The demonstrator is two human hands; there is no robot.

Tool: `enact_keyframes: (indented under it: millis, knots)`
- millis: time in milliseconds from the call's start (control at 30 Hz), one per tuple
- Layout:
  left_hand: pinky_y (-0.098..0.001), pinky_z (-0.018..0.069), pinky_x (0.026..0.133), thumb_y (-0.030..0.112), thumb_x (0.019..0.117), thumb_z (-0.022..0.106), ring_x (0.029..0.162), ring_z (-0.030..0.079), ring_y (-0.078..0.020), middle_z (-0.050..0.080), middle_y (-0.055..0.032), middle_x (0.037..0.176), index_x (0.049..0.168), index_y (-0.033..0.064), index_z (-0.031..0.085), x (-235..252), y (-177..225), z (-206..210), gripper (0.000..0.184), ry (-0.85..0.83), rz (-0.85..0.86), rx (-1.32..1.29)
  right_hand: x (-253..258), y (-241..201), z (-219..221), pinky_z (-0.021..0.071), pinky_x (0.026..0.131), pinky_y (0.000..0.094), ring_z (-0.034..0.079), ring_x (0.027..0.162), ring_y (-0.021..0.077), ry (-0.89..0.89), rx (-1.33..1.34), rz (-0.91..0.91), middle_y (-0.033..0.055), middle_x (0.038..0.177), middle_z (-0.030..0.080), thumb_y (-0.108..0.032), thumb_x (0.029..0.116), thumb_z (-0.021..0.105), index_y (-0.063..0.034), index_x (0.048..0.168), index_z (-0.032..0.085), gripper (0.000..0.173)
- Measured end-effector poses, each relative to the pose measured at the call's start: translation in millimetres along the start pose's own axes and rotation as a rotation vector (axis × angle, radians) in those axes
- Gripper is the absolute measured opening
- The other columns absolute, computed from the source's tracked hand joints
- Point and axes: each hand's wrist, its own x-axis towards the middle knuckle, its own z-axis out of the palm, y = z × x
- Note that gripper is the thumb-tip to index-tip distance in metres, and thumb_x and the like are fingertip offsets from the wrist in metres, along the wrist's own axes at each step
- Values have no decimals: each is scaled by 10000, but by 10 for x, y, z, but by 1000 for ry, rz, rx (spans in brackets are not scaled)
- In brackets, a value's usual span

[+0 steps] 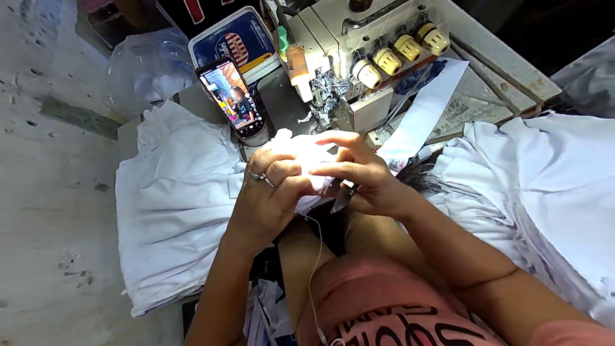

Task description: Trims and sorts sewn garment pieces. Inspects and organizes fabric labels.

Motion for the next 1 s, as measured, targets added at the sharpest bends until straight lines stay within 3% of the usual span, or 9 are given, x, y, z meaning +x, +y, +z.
enact_keyframes:
  millis: [133, 267, 333, 400, 467, 533, 600, 733, 1000]
  knots:
    - [-451, 233, 1212, 160, 1044, 561, 1197, 587, -192, 655, -66, 970, 940, 107, 586, -12, -36, -18, 119, -62, -19, 44, -55, 10, 17, 509, 915, 207, 638, 1036, 139, -10, -32, -2, 185, 1169, 672, -68, 921, 603, -12, 942, 732, 143]
    - [-648, 177, 1194, 453, 1006, 584, 1055, 705, -247, 740, -114, 893, 965, 64, 721, -82, -192, -204, 415, -212, -91, 126, -135, -45, -35, 502, 774, 185, 625, 830, 95, 13, -50, 25, 83, 832, 669, -66, 937, 553, 8, 951, 694, 160]
    - [-671, 233, 1162, 457, 968, 604, 962, 700, -217, 707, -72, 814, 818, 84, 721, -93, -220, -442, 419, -293, -152, -8, -189, -117, -92, 497, 777, 139, 605, 826, 32, 15, 16, 93, 49, 830, 640, -85, 962, 557, 8, 960, 674, 150]
    - [-418, 397, 1146, 442, 1028, 569, 875, 645, -9, 633, 82, 770, 805, 181, 639, -47, -148, -726, 350, -395, -200, -327, -248, -202, -110, 497, 791, 100, 596, 845, -45, 3, 189, 171, 6, 855, 644, -105, 993, 560, 1, 977, 642, 135]
    - [-143, 520, 880, 424, 1058, 543, 802, 596, 107, 608, 146, 784, 903, 189, 631, 24, -136, -868, 295, -491, -227, -605, -302, -298, -38, 484, 796, 77, 585, 852, -86, -20, 383, 258, 9, 875, 660, -115, 1029, 569, 36, 1003, 634, 167]
    - [-58, 430, 593, 376, 1055, 543, 648, 509, 135, 555, 138, 711, 887, 155, 604, 119, -229, -812, 284, -512, -333, -524, -349, -338, 95, 484, 771, 76, 580, 825, -104, -36, 469, 423, 5, 888, 685, -112, 1013, 602, 70, 1008, 667, 193]
    - [-187, 422, 541, 274, 1000, 573, 589, 502, 35, 558, 84, 678, 868, 121, 631, 227, -418, -576, 210, -514, -497, -225, -400, -271, 222, 480, 706, 100, 561, 744, -96, -63, 463, 679, -37, 830, 663, -112, 990, 619, 39, 1013, 702, 174]
    - [-511, 444, 678, 227, 1001, 636, 717, 582, -272, 590, -132, 738, 892, -2, 638, 416, -762, 6, 254, -564, -690, 12, -441, -60, 359, 475, 633, 151, 544, 641, -42, 43, 405, 967, -50, 709, 593, -89, 991, 617, -22, 901, 666, 123]
    - [-611, 457, 873, 280, 1006, 661, 987, 633, -415, 659, -255, 1004, 1079, -47, 648, 886, -837, 503, 335, -518, -927, 138, -357, 140, 338, 382, 520, 137, 438, 535, -38, 340, 148, 934, -55, 654, 523, -150, 1006, 636, -37, 911, 648, 148]
